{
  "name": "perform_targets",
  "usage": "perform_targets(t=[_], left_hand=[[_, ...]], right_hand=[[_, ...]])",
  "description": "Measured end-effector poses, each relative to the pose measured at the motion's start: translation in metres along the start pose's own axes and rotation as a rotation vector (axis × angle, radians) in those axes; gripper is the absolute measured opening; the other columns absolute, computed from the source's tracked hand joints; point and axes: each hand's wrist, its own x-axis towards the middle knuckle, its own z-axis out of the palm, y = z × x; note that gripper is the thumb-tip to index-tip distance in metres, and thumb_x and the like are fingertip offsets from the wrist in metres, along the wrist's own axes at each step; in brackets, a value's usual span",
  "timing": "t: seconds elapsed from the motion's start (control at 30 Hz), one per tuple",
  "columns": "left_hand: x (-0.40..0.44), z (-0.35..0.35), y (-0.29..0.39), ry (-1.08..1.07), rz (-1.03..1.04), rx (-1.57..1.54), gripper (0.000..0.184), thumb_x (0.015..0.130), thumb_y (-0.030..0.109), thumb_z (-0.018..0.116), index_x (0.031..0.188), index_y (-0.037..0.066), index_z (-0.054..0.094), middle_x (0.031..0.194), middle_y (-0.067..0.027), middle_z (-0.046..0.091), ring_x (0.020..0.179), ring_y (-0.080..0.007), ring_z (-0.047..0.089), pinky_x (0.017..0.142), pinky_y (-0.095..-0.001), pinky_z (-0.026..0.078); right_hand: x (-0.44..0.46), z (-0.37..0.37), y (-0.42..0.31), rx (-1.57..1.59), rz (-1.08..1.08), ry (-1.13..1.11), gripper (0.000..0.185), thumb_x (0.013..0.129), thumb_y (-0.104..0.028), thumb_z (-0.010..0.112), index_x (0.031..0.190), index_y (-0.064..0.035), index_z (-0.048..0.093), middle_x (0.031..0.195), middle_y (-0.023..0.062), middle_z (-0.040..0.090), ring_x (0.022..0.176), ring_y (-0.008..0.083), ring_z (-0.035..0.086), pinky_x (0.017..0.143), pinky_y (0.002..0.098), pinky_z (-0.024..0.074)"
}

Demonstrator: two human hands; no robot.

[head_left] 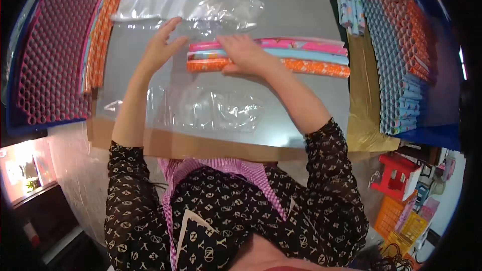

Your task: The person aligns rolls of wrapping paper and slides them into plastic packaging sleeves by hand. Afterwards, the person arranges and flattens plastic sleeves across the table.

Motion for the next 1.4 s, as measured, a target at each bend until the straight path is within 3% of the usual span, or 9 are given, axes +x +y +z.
perform_targets(t=[0.07,0.2,0.43,0.5,0.6,1.03,1.13,1.23,1.4], left_hand=[[-0.028,0.017,-0.02,0.115,-0.285,-0.35,0.047,0.088,0.021,0.066,0.13,0.003,0.055,0.136,-0.0126,0.053,0.119,-0.0228,0.054,0.093,-0.0319,0.045],[-0.061,0.042,-0.012,0.376,-0.39,-0.377,0.035,0.09,0.013,0.063,0.123,0.003,0.061,0.115,-0.0062,0.061,0.102,-0.0139,0.058,0.085,-0.0269,0.046],[-0.065,0.059,0.014,0.408,-0.336,-0.342,0.022,0.091,0.008,0.059,0.109,-0.002,0.066,0.097,-0.0058,0.06,0.084,-0.0121,0.057,0.076,-0.0251,0.046],[-0.061,0.063,0.01,0.439,-0.247,-0.276,0.019,0.088,0.005,0.058,0.104,0.002,0.068,0.093,-0.0114,0.06,0.081,-0.0203,0.059,0.074,-0.0299,0.048],[-0.068,0.065,0.009,0.425,-0.197,-0.192,0.018,0.086,0.003,0.057,0.099,0.003,0.069,0.09,-0.0124,0.06,0.078,-0.0232,0.058,0.071,-0.0314,0.047],[-0.065,0.061,0.01,0.412,-0.25,-0.241,0.027,0.082,-0.002,0.054,0.102,0.005,0.07,0.087,-0.0122,0.057,0.08,-0.025,0.056,0.074,-0.0334,0.046],[-0.049,0.055,0.0,0.342,-0.155,-0.075,0.026,0.084,-0.001,0.051,0.101,0.004,0.07,0.091,-0.0118,0.057,0.077,-0.0189,0.057,0.07,-0.0294,0.047],[-0.038,0.053,-0.014,0.275,-0.061,0.028,0.027,0.082,0.0,0.051,0.097,0.006,0.072,0.09,-0.0142,0.058,0.079,-0.0244,0.058,0.072,-0.0336,0.047],[-0.035,0.043,-0.021,0.209,-0.179,0.045,0.025,0.081,0.0,0.052,0.093,0.007,0.073,0.091,-0.0153,0.06,0.084,-0.0286,0.06,0.076,-0.0366,0.048]], right_hand=[[0.001,0.004,0.002,-0.032,-0.02,-0.003,0.085,0.07,-0.039,0.075,0.135,0.0053,0.041,0.129,0.0212,0.052,0.12,0.0358,0.048,0.103,0.043,0.0364],[0.001,0.006,0.001,-0.094,-0.036,0.041,0.087,0.07,-0.041,0.075,0.135,0.0054,0.04,0.129,0.0203,0.052,0.119,0.0353,0.048,0.104,0.0417,0.0363],[0.002,0.004,0.0,-0.079,-0.015,0.015,0.088,0.071,-0.041,0.073,0.138,0.0043,0.039,0.131,0.0197,0.052,0.122,0.0342,0.046,0.104,0.0434,0.0342],[0.002,0.004,-0.001,-0.071,-0.013,0.018,0.088,0.071,-0.041,0.073,0.138,0.0043,0.039,0.131,0.0197,0.052,0.123,0.034,0.046,0.104,0.0434,0.034],[0.001,0.002,-0.004,-0.076,-0.005,0.028,0.087,0.071,-0.041,0.073,0.137,0.0044,0.039,0.131,0.0198,0.052,0.123,0.034,0.046,0.105,0.0429,0.0338],[0.001,-0.001,-0.006,-0.083,0.024,-0.002,0.087,0.072,-0.039,0.075,0.139,0.0021,0.038,0.134,0.0177,0.048,0.125,0.0331,0.043,0.108,0.0405,0.0324],[0.0,-0.001,-0.007,-0.073,0.029,-0.007,0.088,0.071,-0.039,0.075,0.139,0.0023,0.038,0.134,0.0179,0.048,0.125,0.0333,0.043,0.108,0.0406,0.0327],[-0.001,-0.002,-0.007,-0.075,0.021,0.004,0.088,0.071,-0.04,0.075,0.138,0.0026,0.038,0.134,0.018,0.049,0.125,0.0338,0.043,0.108,0.0409,0.0328],[0.001,0.0,-0.004,-0.076,0.018,0.009,0.088,0.07,-0.041,0.076,0.138,0.0027,0.039,0.133,0.0191,0.049,0.125,0.0346,0.044,0.107,0.0422,0.0326]])
